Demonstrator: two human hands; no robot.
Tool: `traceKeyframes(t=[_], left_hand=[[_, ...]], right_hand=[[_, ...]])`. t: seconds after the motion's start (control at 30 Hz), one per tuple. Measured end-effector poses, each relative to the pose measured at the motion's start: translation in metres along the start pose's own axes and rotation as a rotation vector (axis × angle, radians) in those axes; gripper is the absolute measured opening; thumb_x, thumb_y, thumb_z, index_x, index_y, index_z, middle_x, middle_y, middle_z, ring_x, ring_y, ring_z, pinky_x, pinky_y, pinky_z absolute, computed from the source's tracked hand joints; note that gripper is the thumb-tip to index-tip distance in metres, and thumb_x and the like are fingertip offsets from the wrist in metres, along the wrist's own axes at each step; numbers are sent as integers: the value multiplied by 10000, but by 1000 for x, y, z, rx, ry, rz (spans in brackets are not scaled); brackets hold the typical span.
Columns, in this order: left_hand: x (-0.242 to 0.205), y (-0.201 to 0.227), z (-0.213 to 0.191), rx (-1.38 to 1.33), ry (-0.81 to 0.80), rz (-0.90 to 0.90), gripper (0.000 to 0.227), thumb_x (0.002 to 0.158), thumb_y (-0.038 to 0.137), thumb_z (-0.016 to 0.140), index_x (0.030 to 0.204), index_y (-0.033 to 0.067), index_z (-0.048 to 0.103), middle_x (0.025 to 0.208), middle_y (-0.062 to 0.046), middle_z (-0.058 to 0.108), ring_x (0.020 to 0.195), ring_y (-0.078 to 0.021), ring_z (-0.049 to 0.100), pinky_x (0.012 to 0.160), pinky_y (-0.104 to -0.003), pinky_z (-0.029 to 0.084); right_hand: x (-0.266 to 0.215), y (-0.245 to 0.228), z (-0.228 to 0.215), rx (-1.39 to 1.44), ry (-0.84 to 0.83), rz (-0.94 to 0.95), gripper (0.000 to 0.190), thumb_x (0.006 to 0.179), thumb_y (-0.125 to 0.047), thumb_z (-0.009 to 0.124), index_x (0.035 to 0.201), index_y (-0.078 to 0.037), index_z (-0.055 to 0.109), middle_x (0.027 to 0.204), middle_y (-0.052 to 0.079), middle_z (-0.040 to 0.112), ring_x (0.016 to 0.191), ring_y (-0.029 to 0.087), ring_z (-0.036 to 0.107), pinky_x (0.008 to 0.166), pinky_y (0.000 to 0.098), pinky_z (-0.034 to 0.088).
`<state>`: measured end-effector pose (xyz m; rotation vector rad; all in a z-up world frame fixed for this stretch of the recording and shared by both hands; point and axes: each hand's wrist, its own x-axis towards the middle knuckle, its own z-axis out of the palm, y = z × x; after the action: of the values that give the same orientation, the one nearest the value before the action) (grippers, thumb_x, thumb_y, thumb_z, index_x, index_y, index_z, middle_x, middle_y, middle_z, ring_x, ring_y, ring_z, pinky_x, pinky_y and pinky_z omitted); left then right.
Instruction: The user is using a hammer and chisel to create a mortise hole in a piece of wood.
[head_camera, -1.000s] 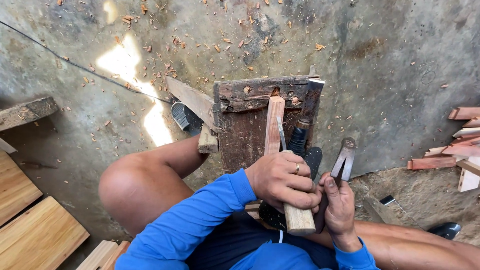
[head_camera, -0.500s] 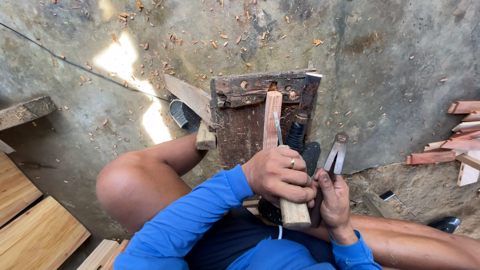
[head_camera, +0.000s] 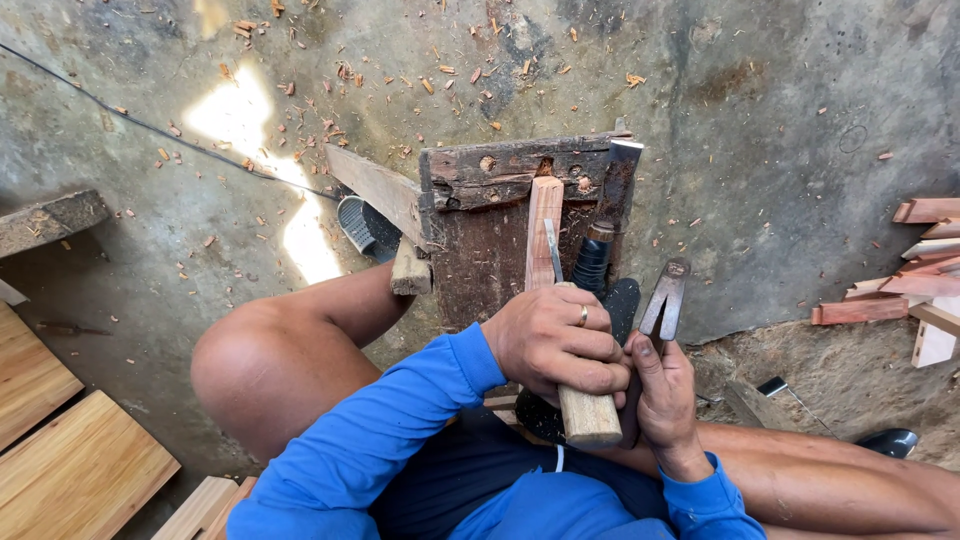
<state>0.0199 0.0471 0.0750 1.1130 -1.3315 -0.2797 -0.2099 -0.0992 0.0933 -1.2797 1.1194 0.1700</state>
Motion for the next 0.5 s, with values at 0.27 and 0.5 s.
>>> traceKeyframes(t=[0.27, 0.5], left_hand=[[-3, 0, 5, -13, 19, -2, 287, 903, 315, 790, 1120, 159, 682, 947, 17, 616, 847, -222, 612, 738, -387, 480], [-5, -5, 8, 2, -27, 24, 341, 819, 332, 789, 1094, 156, 692, 898, 1, 589, 826, -231, 598, 703, -396, 460]], right_hand=[[0, 3, -1, 11, 1, -8, 306, 1058, -349, 588, 1027, -45, 604, 858, -29, 567, 764, 49, 490, 680, 215, 439], [0, -5, 4, -20, -29, -31, 320, 1068, -357, 574, 996, -47, 600, 840, -28, 570, 750, 48, 485, 665, 218, 442]])
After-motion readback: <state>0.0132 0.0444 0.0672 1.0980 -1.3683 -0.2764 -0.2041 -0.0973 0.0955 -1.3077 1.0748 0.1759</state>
